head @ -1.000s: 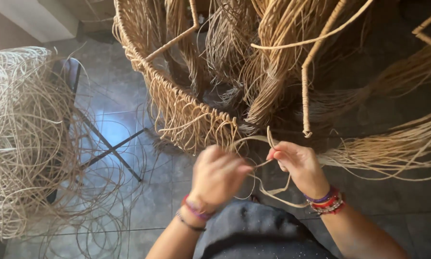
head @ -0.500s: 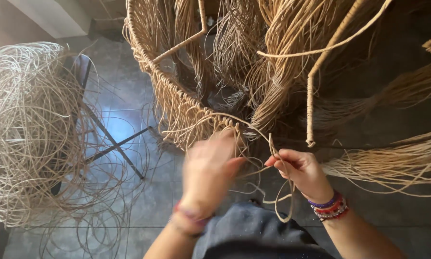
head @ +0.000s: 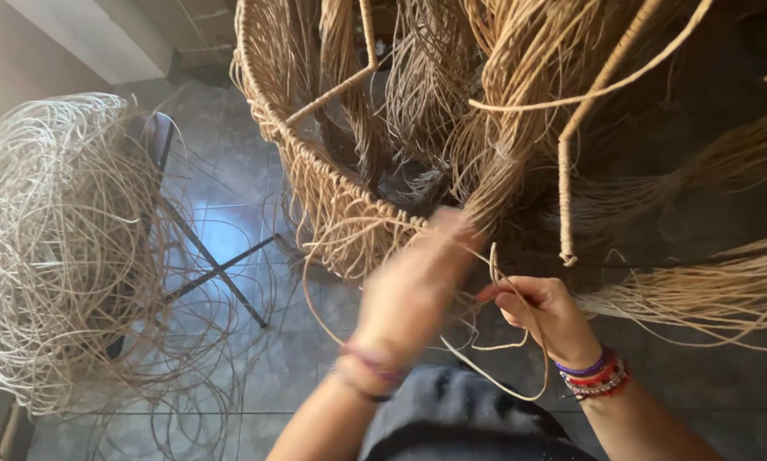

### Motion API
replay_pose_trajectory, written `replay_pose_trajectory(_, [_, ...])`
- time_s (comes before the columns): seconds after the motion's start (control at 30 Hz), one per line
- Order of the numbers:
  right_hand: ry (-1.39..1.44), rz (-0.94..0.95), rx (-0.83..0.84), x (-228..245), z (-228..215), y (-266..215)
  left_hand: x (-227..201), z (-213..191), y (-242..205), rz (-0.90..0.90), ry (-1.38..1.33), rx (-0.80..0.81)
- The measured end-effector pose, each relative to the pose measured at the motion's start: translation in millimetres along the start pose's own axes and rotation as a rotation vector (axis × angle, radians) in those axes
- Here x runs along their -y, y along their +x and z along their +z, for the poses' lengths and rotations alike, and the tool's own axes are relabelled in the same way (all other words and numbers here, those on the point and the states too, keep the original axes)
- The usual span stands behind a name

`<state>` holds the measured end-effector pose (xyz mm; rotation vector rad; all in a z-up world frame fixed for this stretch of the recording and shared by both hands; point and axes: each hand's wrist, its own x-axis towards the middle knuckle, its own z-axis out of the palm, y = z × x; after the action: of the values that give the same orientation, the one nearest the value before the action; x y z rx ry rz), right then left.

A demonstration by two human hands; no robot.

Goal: Weaving and knotting natural fiber strands onto a circular frame

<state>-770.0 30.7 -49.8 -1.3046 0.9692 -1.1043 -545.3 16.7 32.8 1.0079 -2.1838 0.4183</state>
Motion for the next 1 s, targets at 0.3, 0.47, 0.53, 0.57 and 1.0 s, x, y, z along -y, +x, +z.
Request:
replay_pose_trajectory(0.3, [0.085,0.011,0.033,-17,-6,0,43,1,-49,-0.376,0.186,-0.158])
replay_pose_trajectory(0.47, [0.045,0.063,0.077,-9,-6,1,3,19,-25,-0.240,-0.441,-0.046])
replay_pose_trajectory(0.53, [0.090,0.150,0.118,-9,-11,0,24,-4,-34,-0.361,-0.699,0.039])
replay_pose_trajectory(0.57, [0.063,0.140,0.128,-11,-11,0,38,-17,-43,-0.387,-0.391,-0.057])
replay_pose_trajectory(1.0, [0.012,0.134,0.031,-13,-2,-9,66,-37,-58,-0.299,-0.084,-0.087])
